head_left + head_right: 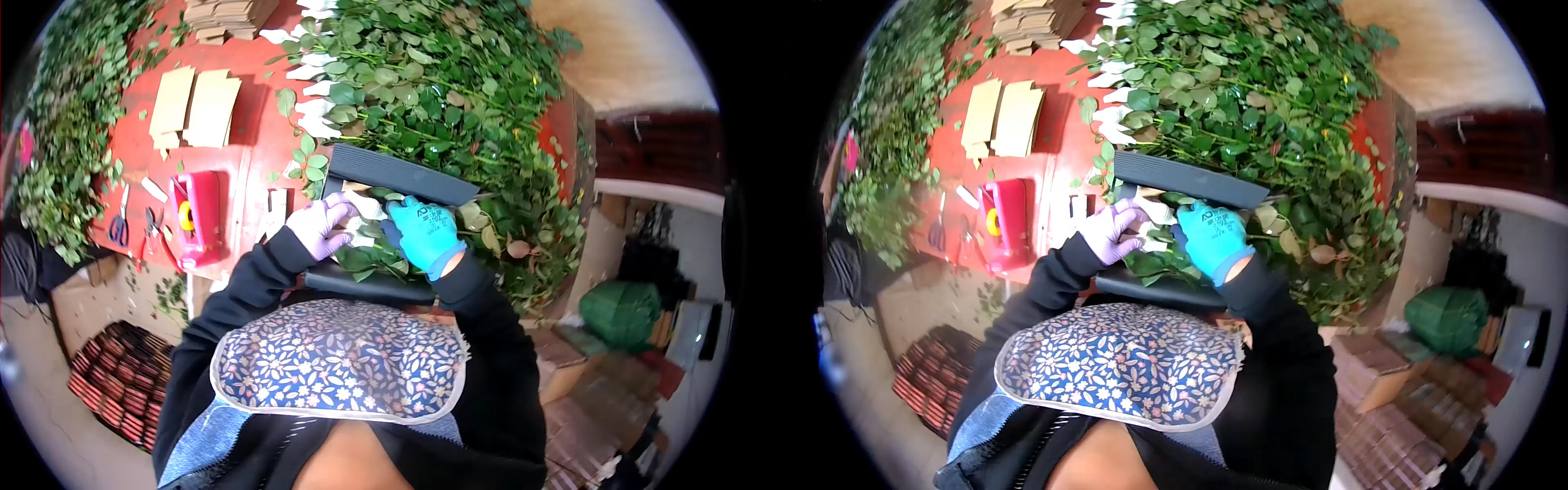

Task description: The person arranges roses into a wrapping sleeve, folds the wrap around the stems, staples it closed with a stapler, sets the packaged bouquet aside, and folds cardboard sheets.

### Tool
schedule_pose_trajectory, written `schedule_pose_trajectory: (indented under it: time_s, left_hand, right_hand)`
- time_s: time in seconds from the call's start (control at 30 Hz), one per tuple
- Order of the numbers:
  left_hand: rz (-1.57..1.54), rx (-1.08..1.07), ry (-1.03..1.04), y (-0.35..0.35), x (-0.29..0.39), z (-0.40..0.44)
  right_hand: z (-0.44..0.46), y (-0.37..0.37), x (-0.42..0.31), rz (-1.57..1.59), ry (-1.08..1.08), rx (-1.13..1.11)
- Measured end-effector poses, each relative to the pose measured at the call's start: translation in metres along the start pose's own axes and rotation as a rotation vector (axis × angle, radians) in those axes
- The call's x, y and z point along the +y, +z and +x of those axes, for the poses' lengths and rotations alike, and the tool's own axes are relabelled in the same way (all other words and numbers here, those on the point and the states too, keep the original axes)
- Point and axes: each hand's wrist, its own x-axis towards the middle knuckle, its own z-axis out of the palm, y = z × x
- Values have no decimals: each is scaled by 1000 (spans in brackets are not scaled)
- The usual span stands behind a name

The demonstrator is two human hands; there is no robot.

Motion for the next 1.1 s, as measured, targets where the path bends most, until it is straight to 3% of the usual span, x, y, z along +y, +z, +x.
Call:
schedule_pose_trajectory:
  time_s: [0.07, 0.1, 0.23, 0.27, 0.33, 0.37, 0.43, 0.5, 0.57, 0.73, 0.83, 0.9, 0.97, 1.03, 1.1]
  left_hand:
    - [3, 6, -12, 7, 1, -1]
    - [-270, 15, -63, 16, -8, -1]
    - [-265, 79, 127, 17, -11, 4]
    - [-303, 23, -3, 13, -10, 2]
    - [-285, 95, -138, 18, -19, -6]
    - [-334, 288, -4, 27, -26, -5]
    - [-290, 350, 55, 28, -50, -12]
    - [-353, 321, 2, 31, -51, -15]
    - [-181, 353, 96, 32, -41, -5]
    - [-135, 279, 55, 28, -12, 13]
    - [-244, 423, 93, 32, -31, 0]
    - [-690, 646, -200, 31, -75, -30]
    - [-965, 583, -187, 3, -59, -36]
    - [-960, 425, -331, 2, -72, -41]
    - [-450, 391, -194, 16, -73, -16]
  right_hand:
    - [-8, -4, -2, 15, 34, -14]
    - [-10, -6, -2, -2, 21, -18]
    - [-13, 11, 4, 22, 33, -6]
    - [-9, 14, 4, 0, 46, -71]
    - [-5, 23, 13, -5, 35, -63]
    - [-4, 26, 16, -4, 34, -72]
    - [-7, 32, 17, -24, -6, 25]
    - [-10, 37, 17, -47, -56, 113]
    - [-11, 39, 16, -64, -96, 172]
    - [-14, 37, 14, -49, -98, 122]
    - [-13, 41, 14, -41, -70, 182]
    - [-15, 38, 16, -69, 29, 162]
    - [-13, 35, 16, -23, 7, 129]
    - [-12, 29, 9, -41, 38, 213]
    - [-6, 34, 6, -60, 11, 119]
